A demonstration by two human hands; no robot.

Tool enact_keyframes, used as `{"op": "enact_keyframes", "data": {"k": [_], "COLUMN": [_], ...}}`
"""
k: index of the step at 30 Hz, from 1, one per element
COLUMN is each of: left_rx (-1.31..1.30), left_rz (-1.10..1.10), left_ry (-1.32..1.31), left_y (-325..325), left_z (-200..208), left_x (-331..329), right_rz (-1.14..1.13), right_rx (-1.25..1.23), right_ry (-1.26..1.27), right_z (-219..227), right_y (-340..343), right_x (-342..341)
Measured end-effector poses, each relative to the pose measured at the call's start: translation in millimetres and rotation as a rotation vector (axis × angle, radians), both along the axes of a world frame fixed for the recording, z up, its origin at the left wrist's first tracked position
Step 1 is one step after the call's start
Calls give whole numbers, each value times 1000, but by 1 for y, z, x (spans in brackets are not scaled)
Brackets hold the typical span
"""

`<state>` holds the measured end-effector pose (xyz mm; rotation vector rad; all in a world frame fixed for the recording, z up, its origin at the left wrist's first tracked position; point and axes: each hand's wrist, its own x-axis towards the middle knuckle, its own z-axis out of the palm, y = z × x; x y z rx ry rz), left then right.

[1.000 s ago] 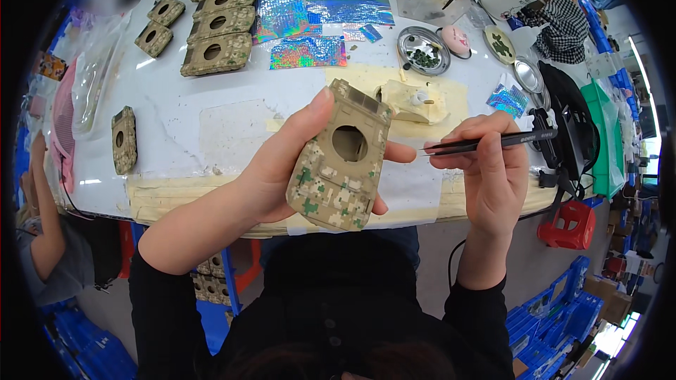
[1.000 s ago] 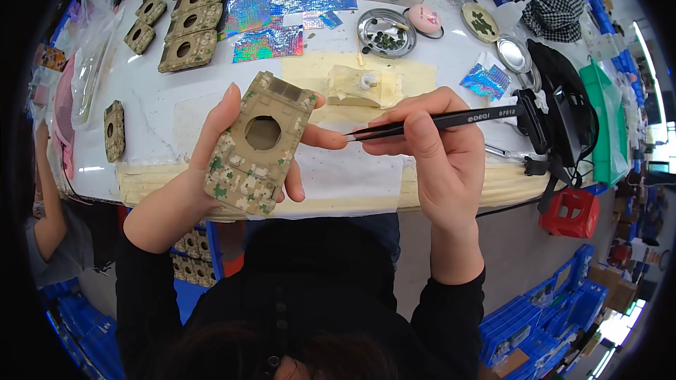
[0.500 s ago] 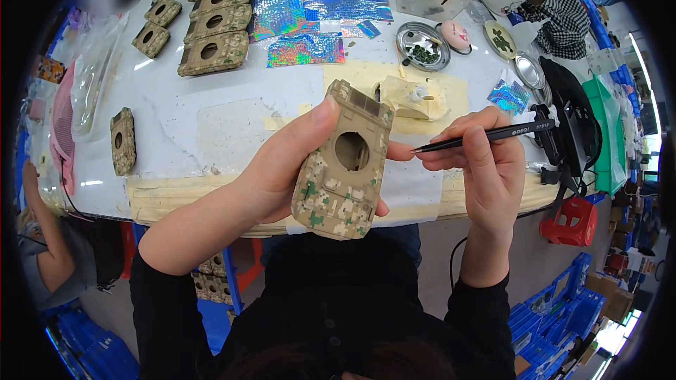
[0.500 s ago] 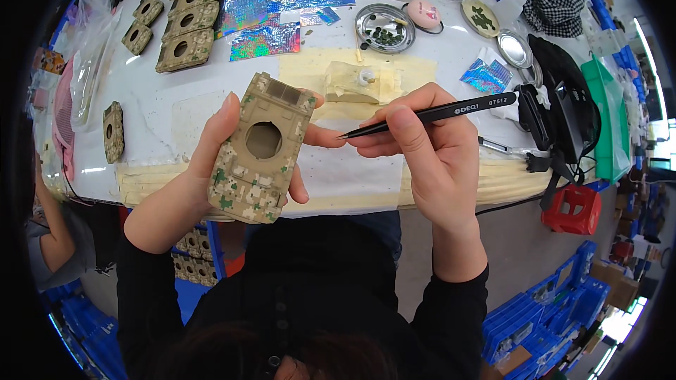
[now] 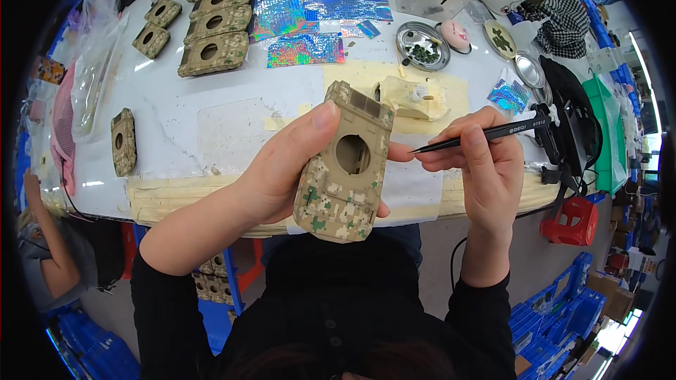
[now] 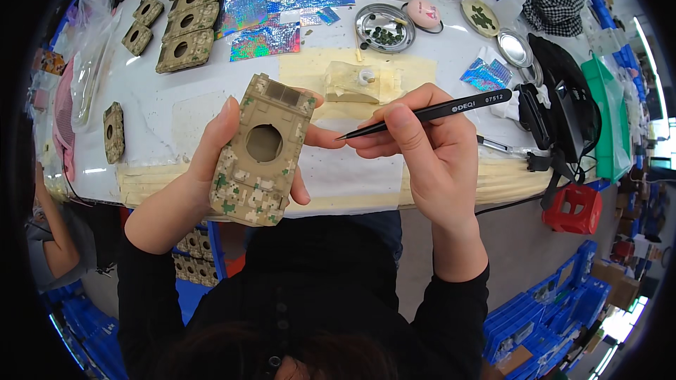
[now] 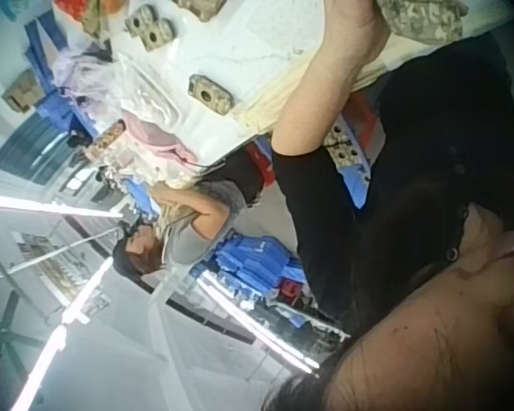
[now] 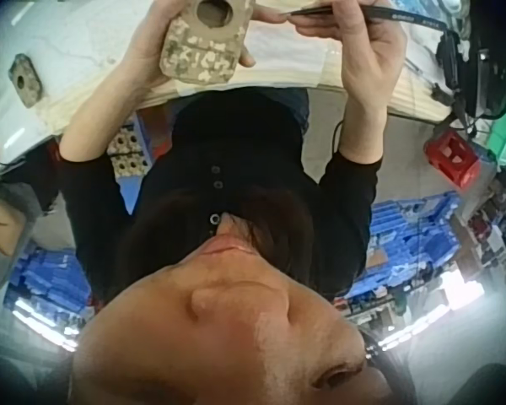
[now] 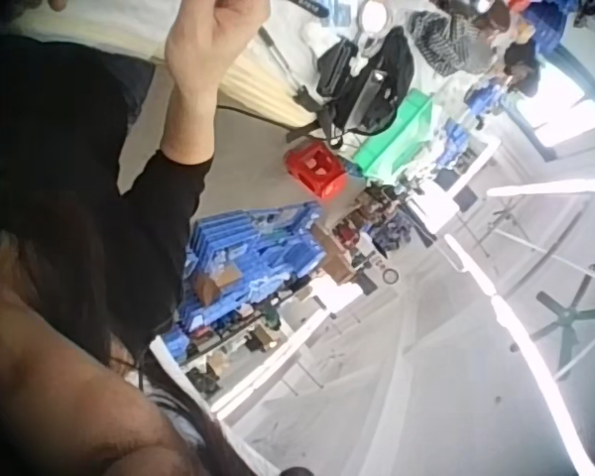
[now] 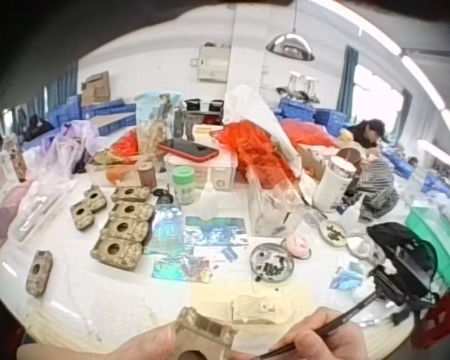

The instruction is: Applying camouflage decals to the hull of a model tank using tweezers.

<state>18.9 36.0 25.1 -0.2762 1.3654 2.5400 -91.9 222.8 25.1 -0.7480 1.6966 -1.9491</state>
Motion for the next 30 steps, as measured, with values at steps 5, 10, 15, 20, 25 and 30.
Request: {"op": "enact_keyframes", "data": {"k": [5,10,15,20,25,30], "left_rx": [12,212,225,252,317,235], "left_rz": [8,-36,-40,-61,-12,115], "left_ry": [-6,114,115,116,85,29], "left_y": [0,-7,-8,-9,-8,-4], "left_z": [0,-13,-14,-15,-12,-8], "left_x": [0,1,0,-2,-3,-6], "right_rz": [-5,-3,-15,-31,-78,-109], "right_rx": [-7,-10,35,14,-63,-203], "right_ry": [-7,-4,50,42,108,243], "right_z": [-1,-1,-2,-1,3,12], "right_y": [0,-1,-1,-2,-7,-23], "right_x": [0,0,1,2,4,16]}}
